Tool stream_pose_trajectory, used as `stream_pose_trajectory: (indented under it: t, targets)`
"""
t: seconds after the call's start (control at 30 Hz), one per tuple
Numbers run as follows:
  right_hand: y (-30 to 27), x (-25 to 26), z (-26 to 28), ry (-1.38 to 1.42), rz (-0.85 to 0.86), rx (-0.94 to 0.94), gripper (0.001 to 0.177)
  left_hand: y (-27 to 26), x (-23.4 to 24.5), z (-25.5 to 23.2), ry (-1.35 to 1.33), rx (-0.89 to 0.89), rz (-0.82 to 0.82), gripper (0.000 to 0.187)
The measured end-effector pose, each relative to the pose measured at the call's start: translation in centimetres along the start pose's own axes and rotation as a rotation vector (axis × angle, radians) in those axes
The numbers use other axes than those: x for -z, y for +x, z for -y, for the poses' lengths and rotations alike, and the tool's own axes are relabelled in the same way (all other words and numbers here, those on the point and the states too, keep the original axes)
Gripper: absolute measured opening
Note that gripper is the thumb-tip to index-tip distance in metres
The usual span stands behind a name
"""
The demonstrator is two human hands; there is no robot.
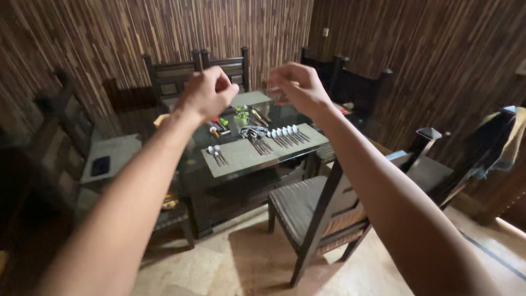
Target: The person wipes individual pieces of cutlery with a cloth and places them into a drawer. The person handles knives, forks, and spoons one at a time, wiping each with a patterned cloth before storing them in a cutlery tray inside a wooden drawer.
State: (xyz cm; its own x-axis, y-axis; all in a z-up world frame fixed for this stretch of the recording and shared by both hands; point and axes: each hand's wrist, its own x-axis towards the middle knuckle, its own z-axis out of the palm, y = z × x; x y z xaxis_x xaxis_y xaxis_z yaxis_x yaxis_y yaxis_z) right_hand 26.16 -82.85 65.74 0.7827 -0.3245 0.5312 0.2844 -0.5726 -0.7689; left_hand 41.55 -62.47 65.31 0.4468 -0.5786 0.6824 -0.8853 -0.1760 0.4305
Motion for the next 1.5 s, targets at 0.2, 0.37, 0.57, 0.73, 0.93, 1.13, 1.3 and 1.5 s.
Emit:
stream_pose_trajectory:
  t: [0.2,0.37,0.57,0.73,0.93,1.13,1.3,1.5]
  targets:
    - [8.1,0.9,-5.7,0.05,0.091,0.088,0.031,6.9,-4.5,5.3,-0.017,-0.001,-0.108,0.026]
    - [13.2,0.0,-11.4,0.049,0.113,0.029,0.032,9.9,-8.6,10.7,-0.023,-0.029,-0.12,0.025]
    - [18.8,-2.2,-19.4,0.055,0.133,-0.017,0.032,14.8,-13.2,19.1,-0.075,0.034,-0.076,0.025]
    - [24.2,-3.6,-25.8,0.096,0.108,-0.102,0.031,21.1,-17.4,26.4,-0.111,-0.023,-0.101,0.025]
    - [29.9,-4.7,-33.1,0.084,0.036,-0.21,0.03,26.7,-22.9,34.1,-0.168,-0.041,-0.078,0.025]
    - [34.4,-5.5,-40.6,0.151,0.004,-0.269,0.029,30.1,-28.1,40.2,-0.176,-0.032,0.042,0.026]
    - [37.5,-5.8,-45.9,0.025,-0.01,-0.322,0.03,32.2,-32.6,44.4,-0.201,0.056,0.074,0.026]
    - [42.3,-6.4,-53.2,0.094,0.065,-0.379,0.032,33.9,-38.6,50.5,-0.16,0.145,0.107,0.027]
